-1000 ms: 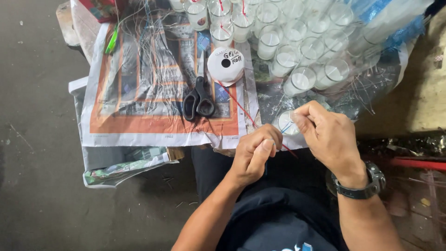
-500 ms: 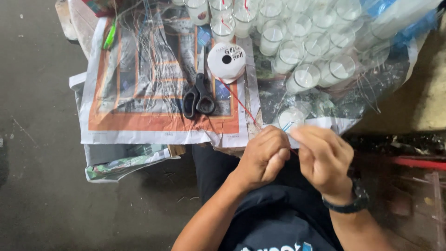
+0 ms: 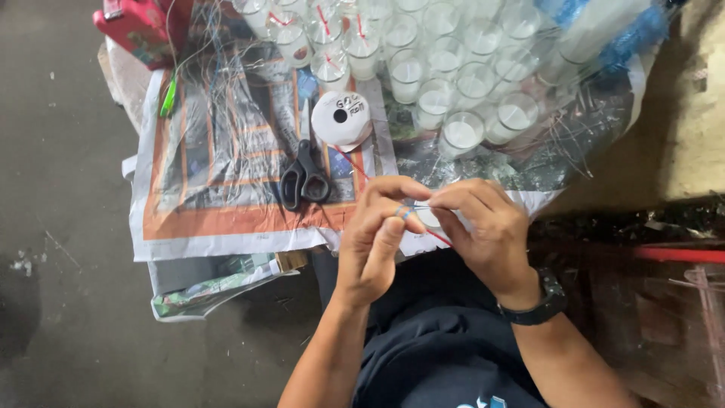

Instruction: Tying red decorative string around the necks of small glass jars in a production setting.

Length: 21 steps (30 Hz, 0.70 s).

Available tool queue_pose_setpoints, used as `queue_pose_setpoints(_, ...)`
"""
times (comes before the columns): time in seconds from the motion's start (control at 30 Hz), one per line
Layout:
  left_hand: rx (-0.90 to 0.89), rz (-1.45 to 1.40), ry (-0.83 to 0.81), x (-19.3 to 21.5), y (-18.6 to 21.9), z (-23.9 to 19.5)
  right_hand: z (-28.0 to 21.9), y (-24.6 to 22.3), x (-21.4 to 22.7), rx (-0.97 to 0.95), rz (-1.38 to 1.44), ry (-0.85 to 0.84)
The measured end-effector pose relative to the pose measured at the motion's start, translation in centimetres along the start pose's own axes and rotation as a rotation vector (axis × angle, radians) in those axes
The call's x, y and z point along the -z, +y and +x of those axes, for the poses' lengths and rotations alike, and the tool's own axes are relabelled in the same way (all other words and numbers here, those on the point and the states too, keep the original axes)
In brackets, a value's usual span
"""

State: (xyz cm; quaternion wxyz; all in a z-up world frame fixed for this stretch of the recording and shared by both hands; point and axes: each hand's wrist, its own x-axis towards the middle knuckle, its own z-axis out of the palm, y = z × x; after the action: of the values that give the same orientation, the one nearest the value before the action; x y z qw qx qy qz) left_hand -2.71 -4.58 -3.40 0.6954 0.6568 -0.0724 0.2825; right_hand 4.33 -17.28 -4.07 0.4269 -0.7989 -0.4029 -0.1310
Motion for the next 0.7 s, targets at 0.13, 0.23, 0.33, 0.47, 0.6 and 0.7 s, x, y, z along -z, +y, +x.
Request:
queue_pose_setpoints(0.13,-0.01,0.062,0.08,0.6,-0.3,0.5,-0.2,0.6,-0.4,-0.005,0.012,0.043)
queue_pose_setpoints(0.23,-0.074,0.444,0.129,2.0,-1.8,0.1,-0.1,0.5,-0.3,-0.045,0.101,0.031)
queue_pose_setpoints(0.33,0.075,0.516,0.006,1.4,-2.9,-0.8,-0.4,0.9,-0.5,-0.085,0.124,0.033)
queue_pose_setpoints(0.47,0.077,0.555,-0.026,0.8,-3.3,-1.3,-0.7,1.2,-0.5,-0.114,0.178,0.031)
queue_pose_setpoints(0.6,-0.175,0.711,-0.119,0.8,-3.8,-1.0,-0.4,1.5,-0.1,-0.104,0.253,0.004)
queue_pose_setpoints(0.7,-0.435,0.846,-0.21,0.6,-2.7,0.0,-0.5,2.2,-0.1,-0.095,0.324,-0.047)
